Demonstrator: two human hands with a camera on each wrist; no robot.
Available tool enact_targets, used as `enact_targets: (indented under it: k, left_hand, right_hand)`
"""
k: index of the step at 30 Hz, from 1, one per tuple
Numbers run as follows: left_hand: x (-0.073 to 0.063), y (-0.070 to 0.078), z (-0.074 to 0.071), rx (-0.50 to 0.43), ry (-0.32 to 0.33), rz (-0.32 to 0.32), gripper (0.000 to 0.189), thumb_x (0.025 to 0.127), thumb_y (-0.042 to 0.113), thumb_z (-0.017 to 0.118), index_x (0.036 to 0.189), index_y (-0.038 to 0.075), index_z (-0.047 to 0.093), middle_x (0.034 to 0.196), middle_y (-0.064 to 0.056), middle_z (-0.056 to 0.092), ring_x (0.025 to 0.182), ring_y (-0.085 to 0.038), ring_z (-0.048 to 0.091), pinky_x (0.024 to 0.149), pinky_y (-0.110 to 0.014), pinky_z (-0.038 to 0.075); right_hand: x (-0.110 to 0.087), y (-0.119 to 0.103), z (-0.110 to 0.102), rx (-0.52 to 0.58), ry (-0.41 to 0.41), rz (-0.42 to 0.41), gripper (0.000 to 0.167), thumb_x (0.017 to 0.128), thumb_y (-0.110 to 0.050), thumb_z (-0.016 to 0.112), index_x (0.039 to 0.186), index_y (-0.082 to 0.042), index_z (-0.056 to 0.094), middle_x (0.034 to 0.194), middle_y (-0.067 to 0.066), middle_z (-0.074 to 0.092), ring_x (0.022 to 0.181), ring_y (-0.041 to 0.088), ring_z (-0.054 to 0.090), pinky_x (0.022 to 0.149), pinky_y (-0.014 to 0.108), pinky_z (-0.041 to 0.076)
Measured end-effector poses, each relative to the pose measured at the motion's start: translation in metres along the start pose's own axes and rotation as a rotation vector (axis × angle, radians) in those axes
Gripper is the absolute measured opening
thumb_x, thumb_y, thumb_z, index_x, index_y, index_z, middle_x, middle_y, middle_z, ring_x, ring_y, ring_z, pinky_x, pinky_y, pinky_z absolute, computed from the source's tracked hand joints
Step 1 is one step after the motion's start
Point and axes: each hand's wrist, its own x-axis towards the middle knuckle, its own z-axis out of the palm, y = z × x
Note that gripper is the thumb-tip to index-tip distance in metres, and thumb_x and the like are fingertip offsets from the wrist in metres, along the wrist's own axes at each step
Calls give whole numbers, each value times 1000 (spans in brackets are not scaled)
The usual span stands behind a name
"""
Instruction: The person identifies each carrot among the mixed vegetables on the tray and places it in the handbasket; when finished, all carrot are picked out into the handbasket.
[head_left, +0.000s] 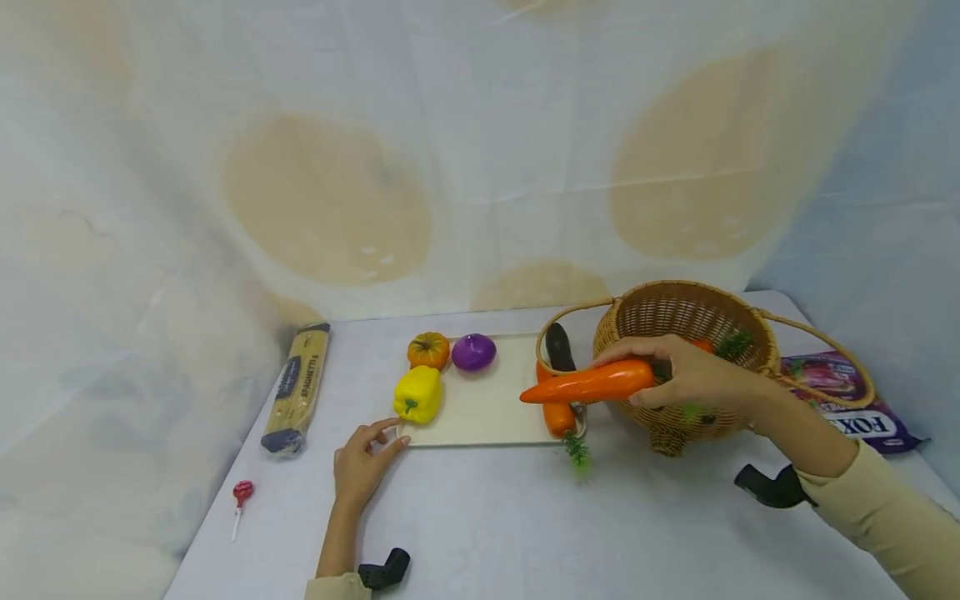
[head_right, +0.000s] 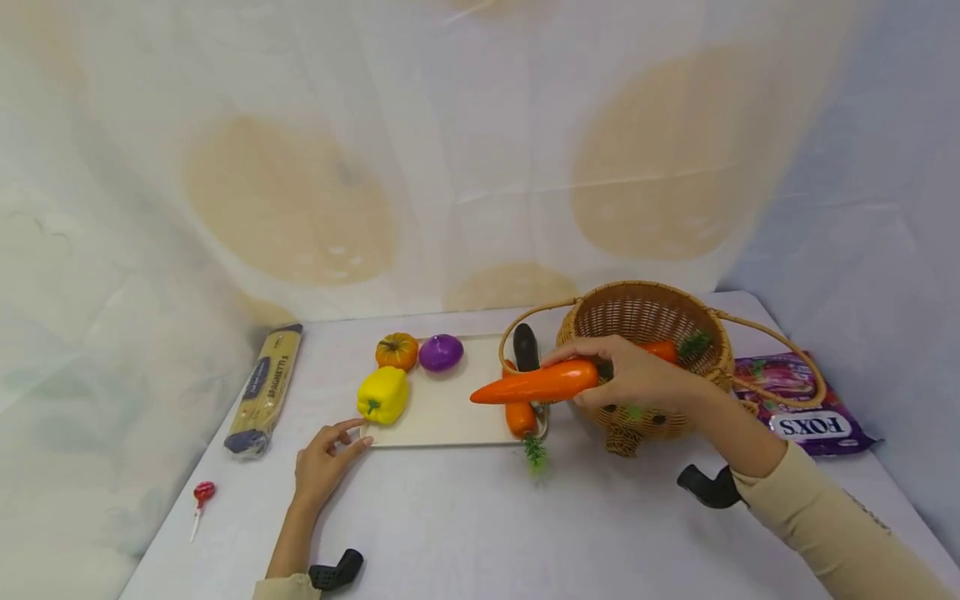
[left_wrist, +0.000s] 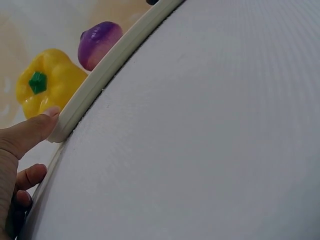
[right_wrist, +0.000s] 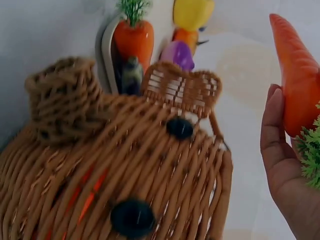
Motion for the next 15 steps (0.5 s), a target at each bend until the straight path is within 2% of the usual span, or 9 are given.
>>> enact_targets:
  k: [5,10,15]
  left_hand:
    - [1,1,0,0,-5,-1,38,84,45,77,118,30,73,87,0,59,74,-16,44,75,-37,25]
    - [0,0,1,-12,-8,0,38,84,46,76,119,30,72,88,0,59,75,-17,44,76,-37,25]
    - [-1,0,0,-19,-21,-4,37,85,45,76,119,31,72,89,0,59,76,-17,44,76,-37,24]
  right_hand:
    - [-6,5,-22,2,-11,-22,45,89,-1,68,132,-10,60,122,13,61,91,24,57,75,33,51]
    - [-14,5,-45,43,18,33,46,90,-3,67,134,-9,58,119,10,60,88,26,57,70,34,52]
    - [-20,5,-66,38,17,70,46,90,-2,65,135,-9,57,119,9,60,92,28,60,76,35,53]
